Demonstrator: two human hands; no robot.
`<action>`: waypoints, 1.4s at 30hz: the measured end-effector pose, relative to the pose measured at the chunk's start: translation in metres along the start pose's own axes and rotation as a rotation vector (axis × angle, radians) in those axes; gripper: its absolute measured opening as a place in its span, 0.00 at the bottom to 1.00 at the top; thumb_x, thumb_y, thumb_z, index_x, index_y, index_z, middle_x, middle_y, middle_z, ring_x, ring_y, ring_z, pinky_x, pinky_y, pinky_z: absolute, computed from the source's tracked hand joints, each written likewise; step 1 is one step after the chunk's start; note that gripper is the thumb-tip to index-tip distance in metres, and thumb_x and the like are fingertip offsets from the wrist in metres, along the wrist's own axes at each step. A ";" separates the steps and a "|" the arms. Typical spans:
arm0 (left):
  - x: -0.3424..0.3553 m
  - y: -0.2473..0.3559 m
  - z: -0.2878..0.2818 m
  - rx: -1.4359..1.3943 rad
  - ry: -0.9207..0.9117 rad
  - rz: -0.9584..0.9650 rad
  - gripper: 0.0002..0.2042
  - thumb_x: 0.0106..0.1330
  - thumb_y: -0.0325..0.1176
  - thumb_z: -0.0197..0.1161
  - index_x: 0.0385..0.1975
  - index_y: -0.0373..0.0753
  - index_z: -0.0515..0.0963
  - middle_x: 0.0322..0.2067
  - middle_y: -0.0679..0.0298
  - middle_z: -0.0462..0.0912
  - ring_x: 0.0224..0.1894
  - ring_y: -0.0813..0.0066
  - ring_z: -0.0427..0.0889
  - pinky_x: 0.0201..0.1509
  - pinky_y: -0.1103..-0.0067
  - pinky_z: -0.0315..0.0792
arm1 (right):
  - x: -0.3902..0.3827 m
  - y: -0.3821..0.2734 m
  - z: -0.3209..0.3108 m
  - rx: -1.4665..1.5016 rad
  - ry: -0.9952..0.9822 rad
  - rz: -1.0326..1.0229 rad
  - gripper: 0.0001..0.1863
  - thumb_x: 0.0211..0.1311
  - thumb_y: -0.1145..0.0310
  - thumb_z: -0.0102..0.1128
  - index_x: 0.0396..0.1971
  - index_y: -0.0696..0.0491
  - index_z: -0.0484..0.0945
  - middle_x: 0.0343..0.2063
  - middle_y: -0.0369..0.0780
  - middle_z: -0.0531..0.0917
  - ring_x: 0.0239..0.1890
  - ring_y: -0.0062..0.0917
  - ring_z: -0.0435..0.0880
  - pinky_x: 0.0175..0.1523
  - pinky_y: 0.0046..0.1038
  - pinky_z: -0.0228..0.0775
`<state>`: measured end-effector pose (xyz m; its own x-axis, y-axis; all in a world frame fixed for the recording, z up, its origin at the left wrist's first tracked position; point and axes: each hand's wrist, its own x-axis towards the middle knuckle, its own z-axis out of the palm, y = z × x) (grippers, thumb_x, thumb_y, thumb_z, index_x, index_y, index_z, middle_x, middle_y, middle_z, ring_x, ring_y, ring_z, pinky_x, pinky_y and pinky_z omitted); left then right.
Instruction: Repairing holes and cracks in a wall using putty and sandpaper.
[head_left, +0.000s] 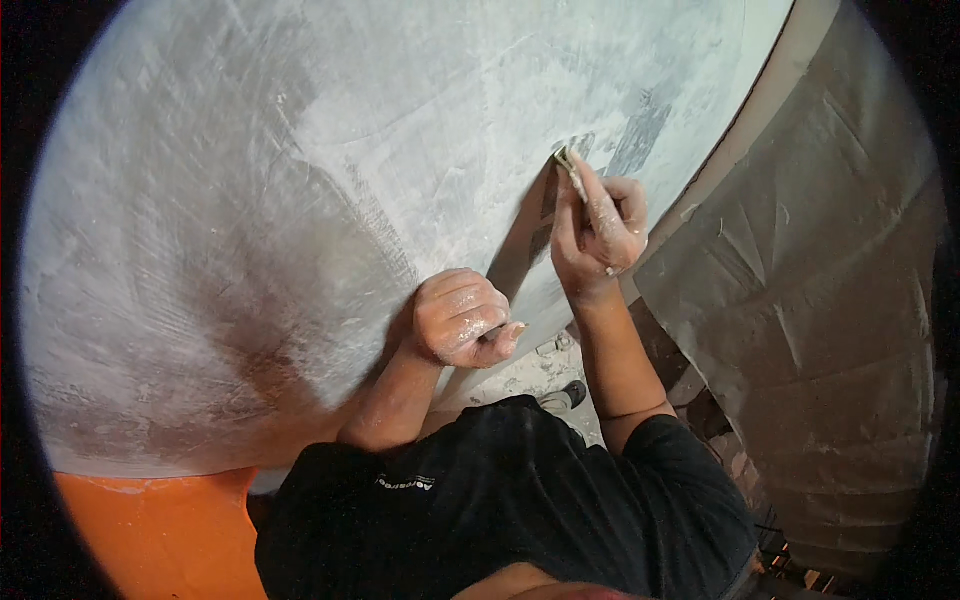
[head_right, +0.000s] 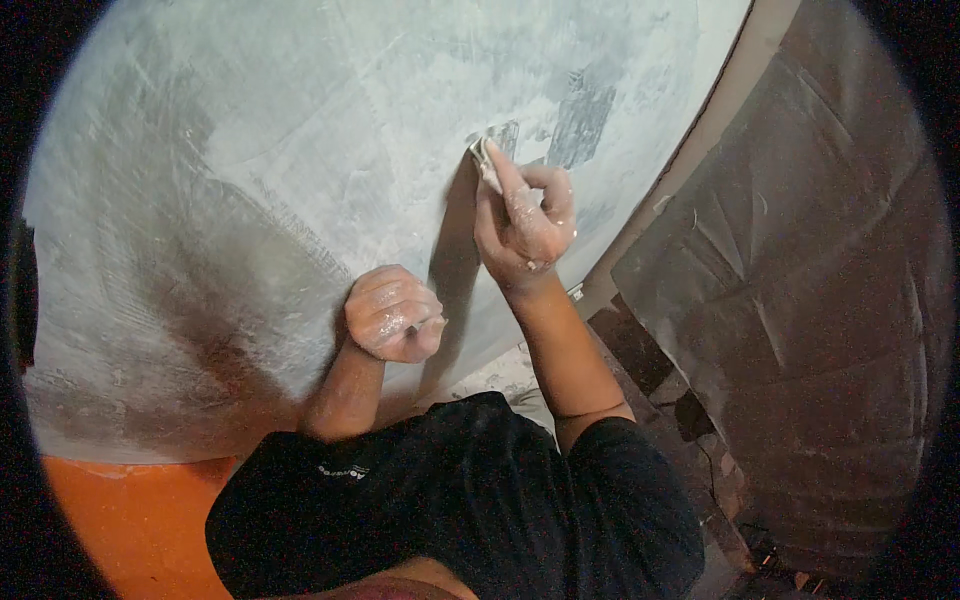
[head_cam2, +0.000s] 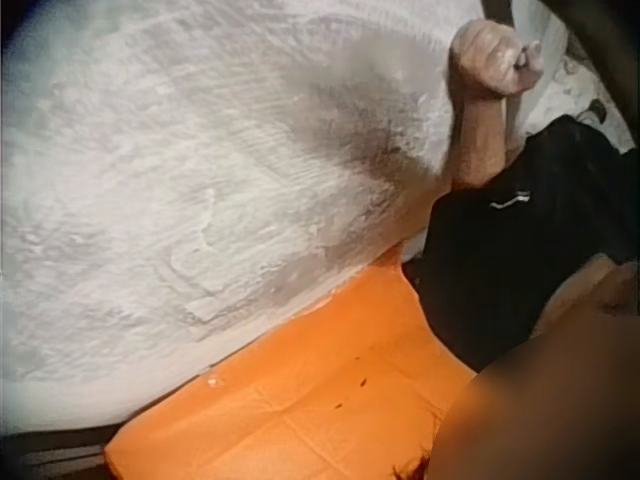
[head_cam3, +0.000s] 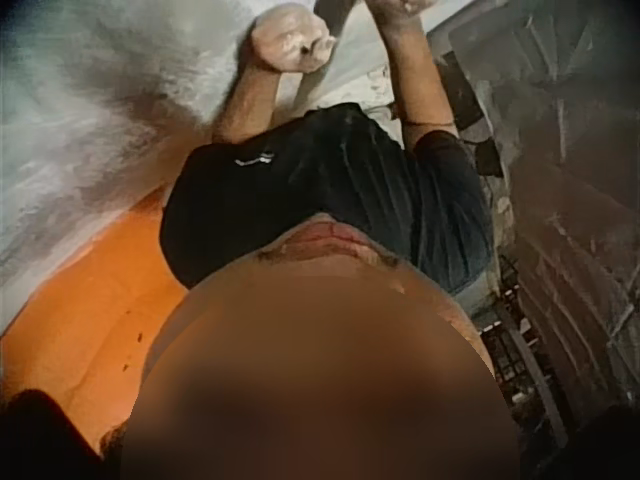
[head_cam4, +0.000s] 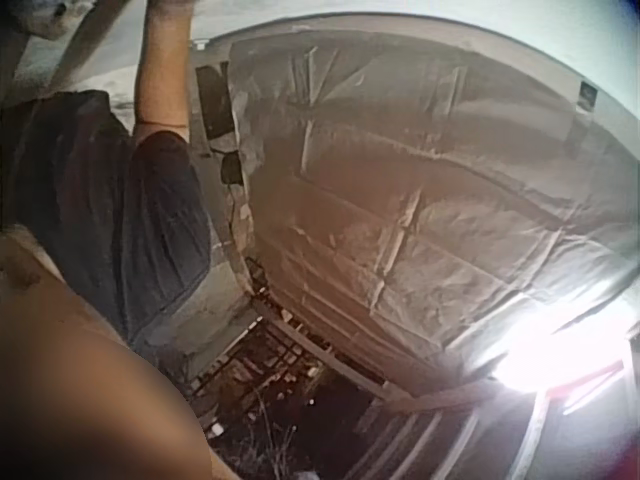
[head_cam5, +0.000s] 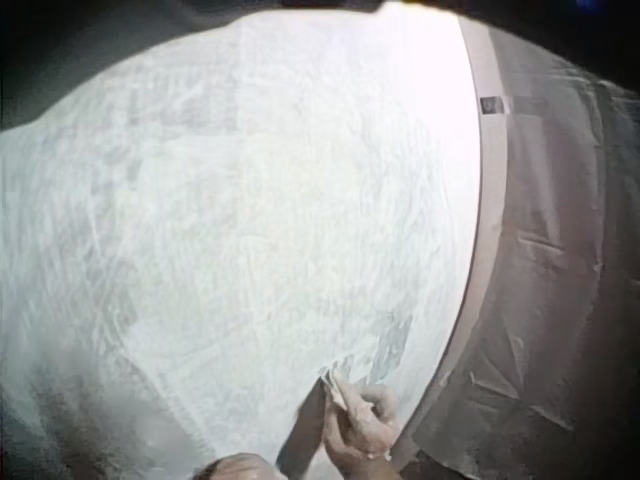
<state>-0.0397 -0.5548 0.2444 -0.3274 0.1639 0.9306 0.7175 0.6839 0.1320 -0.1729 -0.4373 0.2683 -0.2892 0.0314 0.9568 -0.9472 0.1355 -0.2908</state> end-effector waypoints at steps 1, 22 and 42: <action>-0.001 0.000 0.000 0.000 0.003 -0.003 0.09 0.52 0.27 0.68 0.16 0.39 0.73 0.17 0.65 0.75 0.18 0.66 0.75 0.22 0.74 0.70 | 0.002 0.002 0.002 0.008 0.035 -0.014 0.24 0.44 0.85 0.66 0.46 0.53 0.85 0.25 0.38 0.75 0.26 0.26 0.74 0.32 0.25 0.67; -0.002 0.001 -0.001 0.014 0.001 -0.031 0.10 0.49 0.26 0.68 0.15 0.39 0.72 0.17 0.64 0.75 0.18 0.65 0.75 0.22 0.74 0.69 | 0.015 -0.001 -0.001 -0.135 0.074 0.011 0.20 0.47 0.80 0.69 0.44 0.53 0.86 0.25 0.38 0.76 0.27 0.27 0.73 0.35 0.28 0.66; -0.002 0.000 -0.004 -0.067 -0.029 -0.009 0.09 0.51 0.29 0.69 0.17 0.40 0.74 0.18 0.64 0.76 0.19 0.65 0.76 0.23 0.74 0.70 | 0.016 0.007 -0.007 -0.224 0.064 -0.093 0.21 0.44 0.76 0.69 0.43 0.49 0.86 0.26 0.34 0.78 0.31 0.25 0.76 0.46 0.29 0.56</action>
<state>-0.0368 -0.5578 0.2439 -0.3512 0.1789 0.9190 0.7538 0.6363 0.1642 -0.1827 -0.4285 0.2816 -0.1858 0.0704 0.9801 -0.9130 0.3563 -0.1987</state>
